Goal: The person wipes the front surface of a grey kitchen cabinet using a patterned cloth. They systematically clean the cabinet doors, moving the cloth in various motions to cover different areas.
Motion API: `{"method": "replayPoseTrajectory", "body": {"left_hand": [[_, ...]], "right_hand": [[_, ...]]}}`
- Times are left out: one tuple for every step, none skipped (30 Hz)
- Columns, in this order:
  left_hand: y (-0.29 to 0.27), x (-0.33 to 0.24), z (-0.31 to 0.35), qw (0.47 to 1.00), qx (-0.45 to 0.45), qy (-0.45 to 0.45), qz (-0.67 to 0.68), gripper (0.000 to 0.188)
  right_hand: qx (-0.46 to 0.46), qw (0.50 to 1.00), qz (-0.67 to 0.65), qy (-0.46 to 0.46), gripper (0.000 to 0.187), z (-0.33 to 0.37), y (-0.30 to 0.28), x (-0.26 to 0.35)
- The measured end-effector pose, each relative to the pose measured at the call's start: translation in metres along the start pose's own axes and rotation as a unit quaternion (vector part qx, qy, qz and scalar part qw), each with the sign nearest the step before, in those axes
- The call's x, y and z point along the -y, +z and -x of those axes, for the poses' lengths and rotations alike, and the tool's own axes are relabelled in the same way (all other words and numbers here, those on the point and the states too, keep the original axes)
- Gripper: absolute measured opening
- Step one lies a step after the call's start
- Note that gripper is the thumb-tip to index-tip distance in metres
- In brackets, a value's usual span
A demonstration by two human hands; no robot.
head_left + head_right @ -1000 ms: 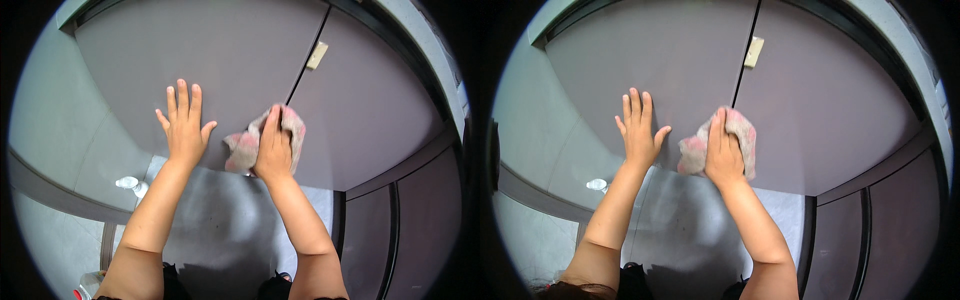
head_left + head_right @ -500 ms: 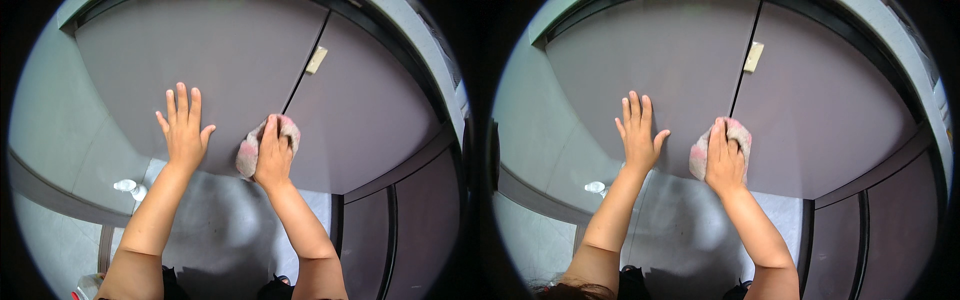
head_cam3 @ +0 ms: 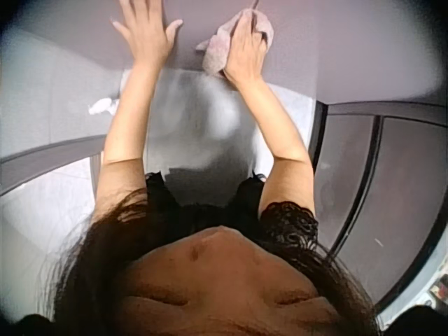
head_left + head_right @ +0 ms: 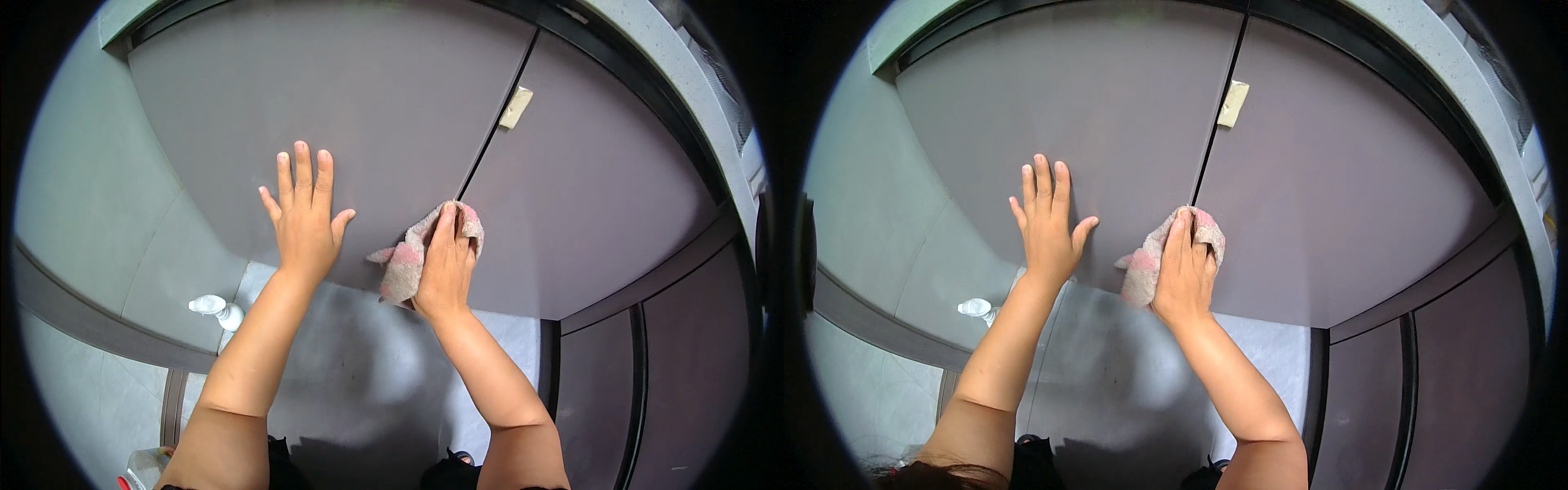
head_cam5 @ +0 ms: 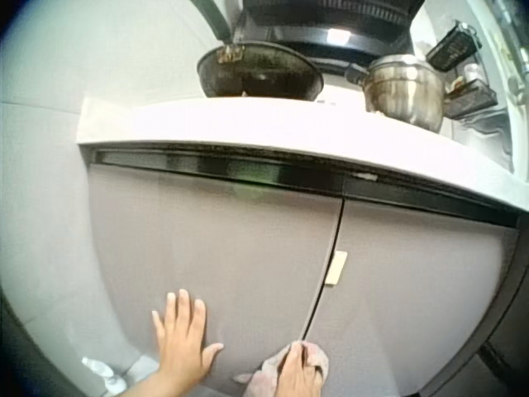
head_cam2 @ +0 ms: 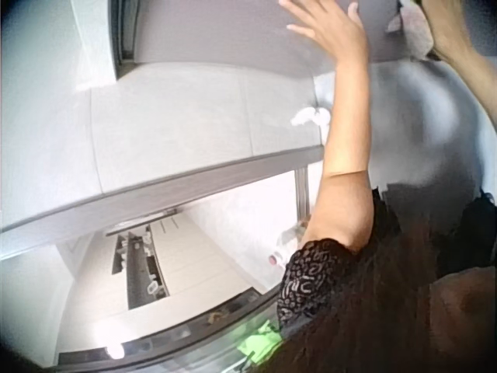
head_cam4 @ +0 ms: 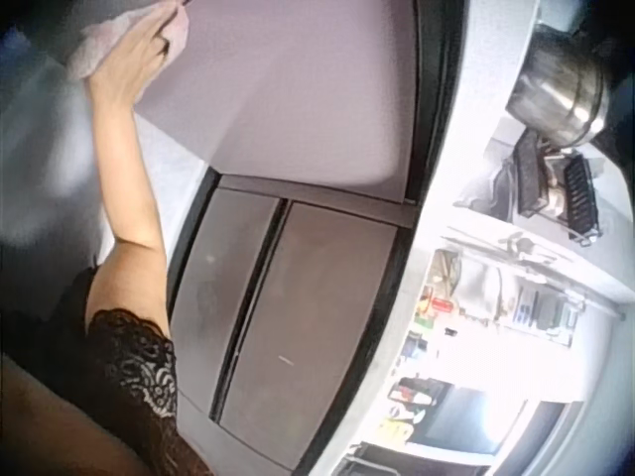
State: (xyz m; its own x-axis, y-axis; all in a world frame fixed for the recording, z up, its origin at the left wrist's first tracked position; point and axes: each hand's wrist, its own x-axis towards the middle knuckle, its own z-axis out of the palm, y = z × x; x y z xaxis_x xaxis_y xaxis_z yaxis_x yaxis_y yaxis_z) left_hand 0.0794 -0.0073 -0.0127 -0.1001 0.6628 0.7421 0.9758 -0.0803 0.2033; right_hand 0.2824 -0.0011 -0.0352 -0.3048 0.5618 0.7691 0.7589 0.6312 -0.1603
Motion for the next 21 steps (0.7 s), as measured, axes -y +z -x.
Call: {"method": "replayPoseTrajectory", "body": {"left_hand": [[0.000,0.000,-0.004,1.000,-0.008,0.000,0.004,0.094],[0.001,0.000,-0.001,1.000,-0.008,-0.002,0.002,0.094],[0.001,0.001,0.001,1.000,-0.007,-0.005,0.001,0.094],[0.002,0.001,0.001,1.000,-0.008,-0.007,-0.004,0.094],[0.001,-0.001,-0.004,1.000,-0.009,-0.008,-0.007,0.093],[0.000,-0.002,-0.005,1.000,-0.010,-0.008,-0.009,0.093],[0.001,-0.003,0.000,1.000,0.003,-0.011,-0.008,0.094],[0.000,-0.002,0.000,1.000,0.006,-0.012,-0.010,0.094],[0.001,-0.003,-0.001,1.000,0.009,-0.013,-0.005,0.094],[0.001,-0.004,-0.004,1.000,0.000,-0.009,0.000,0.094],[0.002,-0.003,-0.002,1.000,-0.002,-0.009,0.001,0.094],[0.002,-0.002,-0.001,1.000,-0.004,-0.008,0.002,0.094],[0.002,-0.002,-0.003,1.000,-0.009,-0.009,0.004,0.094],[-0.001,-0.002,-0.004,1.000,-0.008,-0.014,0.000,0.093],[-0.001,-0.003,-0.003,1.000,-0.007,-0.017,-0.001,0.093],[0.000,-0.002,0.002,1.000,0.006,-0.023,-0.005,0.094],[-0.001,-0.002,0.002,1.000,0.013,-0.026,-0.007,0.094],[-0.002,-0.003,-0.004,1.000,0.013,-0.027,-0.005,0.094],[-0.001,-0.003,-0.006,1.000,0.005,-0.016,-0.003,0.094],[0.001,-0.003,-0.002,1.000,0.000,-0.009,-0.002,0.095],[0.002,-0.003,-0.001,1.000,-0.005,-0.002,-0.002,0.095]], "right_hand": [[-0.008,1.000,0.010,-0.007,0.070,-0.001,0.001,-0.004],[-0.009,1.000,0.013,-0.010,0.070,-0.003,0.001,-0.003],[-0.010,1.000,0.015,-0.014,0.071,-0.006,0.001,-0.003],[-0.031,0.999,0.008,-0.029,0.071,-0.012,0.004,-0.004],[-0.028,0.999,0.008,-0.021,0.071,-0.009,0.004,-0.003],[-0.025,1.000,0.008,-0.013,0.070,-0.007,0.005,-0.002],[-0.022,1.000,0.008,-0.006,0.070,-0.004,0.005,-0.001],[0.007,1.000,0.004,0.020,0.069,0.001,0.004,0.000],[-0.005,1.000,0.012,0.003,0.068,0.008,0.006,-0.005],[-0.017,1.000,0.021,-0.013,0.068,0.015,0.010,-0.012],[-0.023,0.999,0.024,-0.027,0.068,0.016,0.010,-0.010],[-0.026,0.998,0.042,-0.033,0.068,0.013,0.010,-0.011],[-0.033,0.998,0.050,-0.035,0.068,0.005,0.010,-0.013],[-0.035,0.998,0.049,-0.034,0.068,-0.007,0.008,-0.009],[-0.037,0.997,0.053,-0.032,0.068,-0.014,0.003,-0.005],[-0.025,0.999,0.037,-0.015,0.068,-0.015,0.000,0.001],[-0.017,0.999,0.036,-0.011,0.068,-0.011,0.001,0.000],[-0.014,0.999,0.041,-0.011,0.067,-0.005,0.002,-0.004],[-0.011,0.999,0.046,-0.011,0.067,0.003,0.005,-0.009],[-0.011,0.999,0.038,-0.034,0.066,0.010,0.007,-0.011],[-0.016,0.998,0.047,-0.035,0.066,0.012,0.010,-0.014]]}}
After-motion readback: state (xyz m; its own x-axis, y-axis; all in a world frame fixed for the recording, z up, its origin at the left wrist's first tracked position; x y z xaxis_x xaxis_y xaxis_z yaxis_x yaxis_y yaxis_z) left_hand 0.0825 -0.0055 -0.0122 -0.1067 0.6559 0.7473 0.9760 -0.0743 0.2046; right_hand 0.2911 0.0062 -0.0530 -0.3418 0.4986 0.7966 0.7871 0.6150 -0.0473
